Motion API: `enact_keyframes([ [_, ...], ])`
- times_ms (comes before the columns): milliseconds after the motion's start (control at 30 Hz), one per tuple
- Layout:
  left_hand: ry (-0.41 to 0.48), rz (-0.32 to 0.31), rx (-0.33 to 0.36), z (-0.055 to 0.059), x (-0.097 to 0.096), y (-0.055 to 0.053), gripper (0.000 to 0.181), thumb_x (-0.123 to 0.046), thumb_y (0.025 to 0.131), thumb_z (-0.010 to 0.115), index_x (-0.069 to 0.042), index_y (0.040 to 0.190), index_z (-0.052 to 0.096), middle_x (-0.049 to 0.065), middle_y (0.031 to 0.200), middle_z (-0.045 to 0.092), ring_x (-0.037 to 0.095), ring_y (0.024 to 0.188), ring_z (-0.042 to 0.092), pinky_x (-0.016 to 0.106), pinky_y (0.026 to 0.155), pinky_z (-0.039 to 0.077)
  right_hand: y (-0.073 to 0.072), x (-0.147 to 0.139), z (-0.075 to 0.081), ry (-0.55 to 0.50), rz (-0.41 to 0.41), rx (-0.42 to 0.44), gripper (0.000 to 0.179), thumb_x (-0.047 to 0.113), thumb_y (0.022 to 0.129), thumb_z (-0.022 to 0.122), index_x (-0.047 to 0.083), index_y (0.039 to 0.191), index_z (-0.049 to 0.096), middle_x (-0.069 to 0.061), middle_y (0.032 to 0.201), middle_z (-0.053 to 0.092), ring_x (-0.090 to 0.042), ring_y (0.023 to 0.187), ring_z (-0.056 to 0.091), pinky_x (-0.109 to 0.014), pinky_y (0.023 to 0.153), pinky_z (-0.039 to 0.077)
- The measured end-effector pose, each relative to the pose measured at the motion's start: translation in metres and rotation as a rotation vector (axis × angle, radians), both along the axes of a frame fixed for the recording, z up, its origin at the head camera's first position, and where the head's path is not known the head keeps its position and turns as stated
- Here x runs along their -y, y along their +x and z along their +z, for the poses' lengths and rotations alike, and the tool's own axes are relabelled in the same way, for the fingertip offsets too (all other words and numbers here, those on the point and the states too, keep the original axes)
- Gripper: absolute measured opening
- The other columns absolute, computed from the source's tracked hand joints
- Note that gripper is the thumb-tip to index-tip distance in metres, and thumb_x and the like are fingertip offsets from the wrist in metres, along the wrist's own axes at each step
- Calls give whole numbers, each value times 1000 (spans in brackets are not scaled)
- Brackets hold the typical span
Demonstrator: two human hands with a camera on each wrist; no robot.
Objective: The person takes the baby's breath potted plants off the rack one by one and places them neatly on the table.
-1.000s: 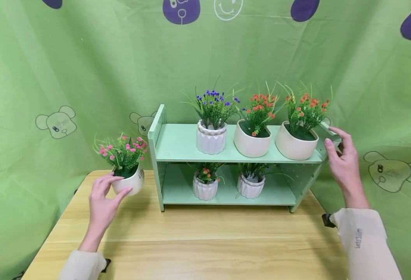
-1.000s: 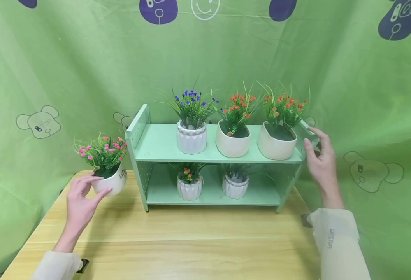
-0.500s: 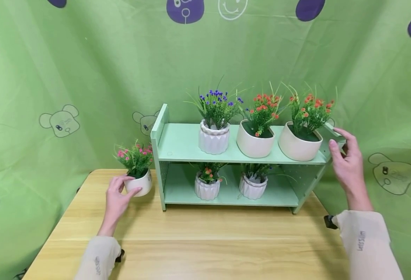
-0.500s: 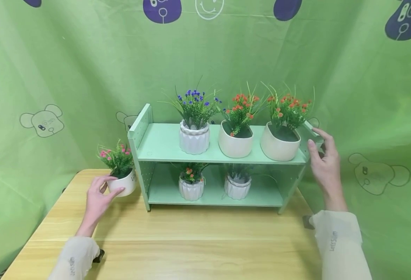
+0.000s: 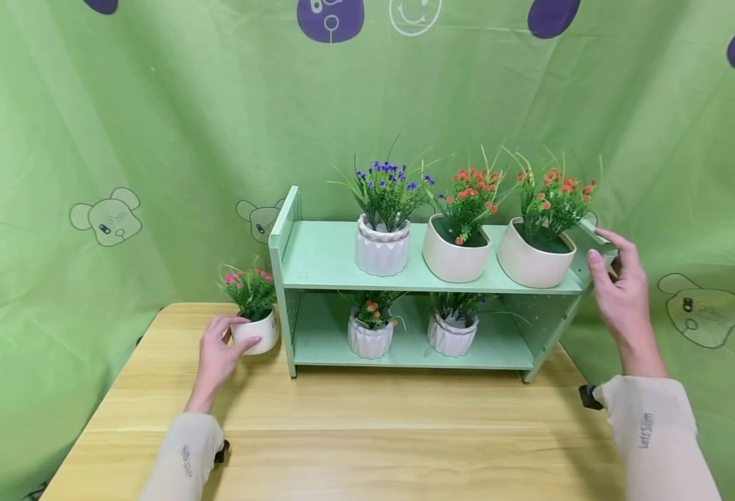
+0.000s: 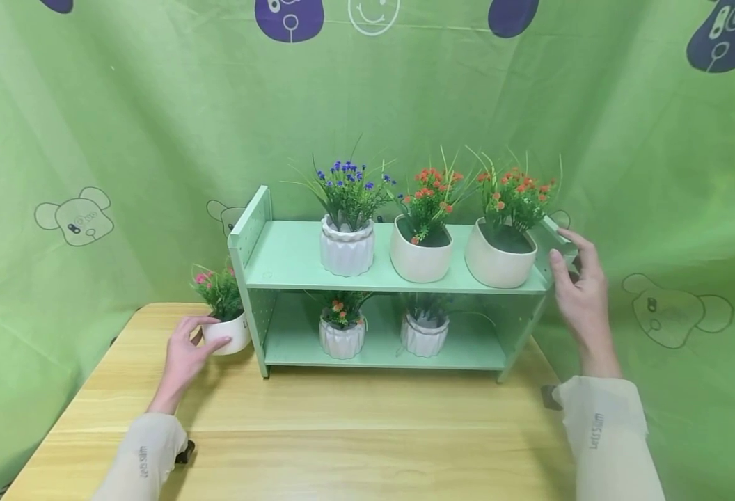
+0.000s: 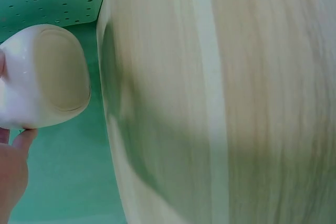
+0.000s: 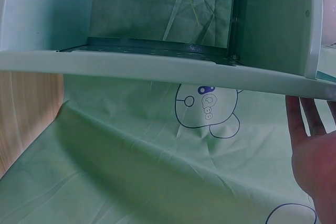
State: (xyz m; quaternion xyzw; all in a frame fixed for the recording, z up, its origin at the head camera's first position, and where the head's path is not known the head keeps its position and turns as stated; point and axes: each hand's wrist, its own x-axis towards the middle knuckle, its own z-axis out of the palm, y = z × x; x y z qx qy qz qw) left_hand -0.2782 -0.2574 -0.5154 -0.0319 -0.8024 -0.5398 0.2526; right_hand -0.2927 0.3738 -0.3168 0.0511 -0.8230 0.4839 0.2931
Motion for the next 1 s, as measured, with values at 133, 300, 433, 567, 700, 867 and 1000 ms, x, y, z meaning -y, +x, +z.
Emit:
enact_keyframes([
  [133,-23,-7,35,-3,0,-2,42,-11,70,84,-5,107,65,13,117,54,29,116,48,49,106,42,0,0,0,3,0,-5,45,26,99,50,27,143,42,10,118,47,-4,91,50,-5,73,48],
  [300,-38,-23,63,-7,1,-4,44,-10,69,84,-5,108,65,13,119,53,30,118,47,50,106,41,0,0,0,3,2,-16,45,25,99,51,26,143,42,10,117,47,-3,92,50,-5,74,47],
  [433,-32,-32,70,-8,2,-5,44,-10,69,84,-5,108,65,13,120,53,30,118,46,51,107,40,-1,0,0,2,3,-23,45,24,99,51,26,143,42,6,124,48,-1,98,50,-3,78,45],
  [567,-33,-39,89,-8,3,-5,45,-10,69,84,-6,109,64,13,122,53,30,120,45,51,108,38,-3,-2,-1,10,-4,-11,45,25,99,50,27,143,42,3,128,47,-1,99,50,-3,78,45],
  [700,-65,-44,104,-10,4,-6,45,-12,68,85,-7,108,65,12,122,53,31,121,45,52,109,38,-4,-3,-2,13,-8,0,45,26,99,50,28,143,41,3,129,46,-1,99,50,-2,78,45],
  [867,-143,-42,91,-12,7,-5,44,-12,67,86,-8,106,65,12,118,55,31,117,48,53,107,41,-6,-5,-3,12,-18,2,45,26,99,50,29,143,41,2,131,47,-1,101,50,-3,79,45],
  [1000,-203,-41,83,-14,7,-3,45,-13,66,87,-8,106,66,12,113,57,32,111,50,54,104,42,-7,-7,-4,13,-13,19,45,28,99,49,30,143,40,1,136,45,-2,107,49,-6,84,46],
])
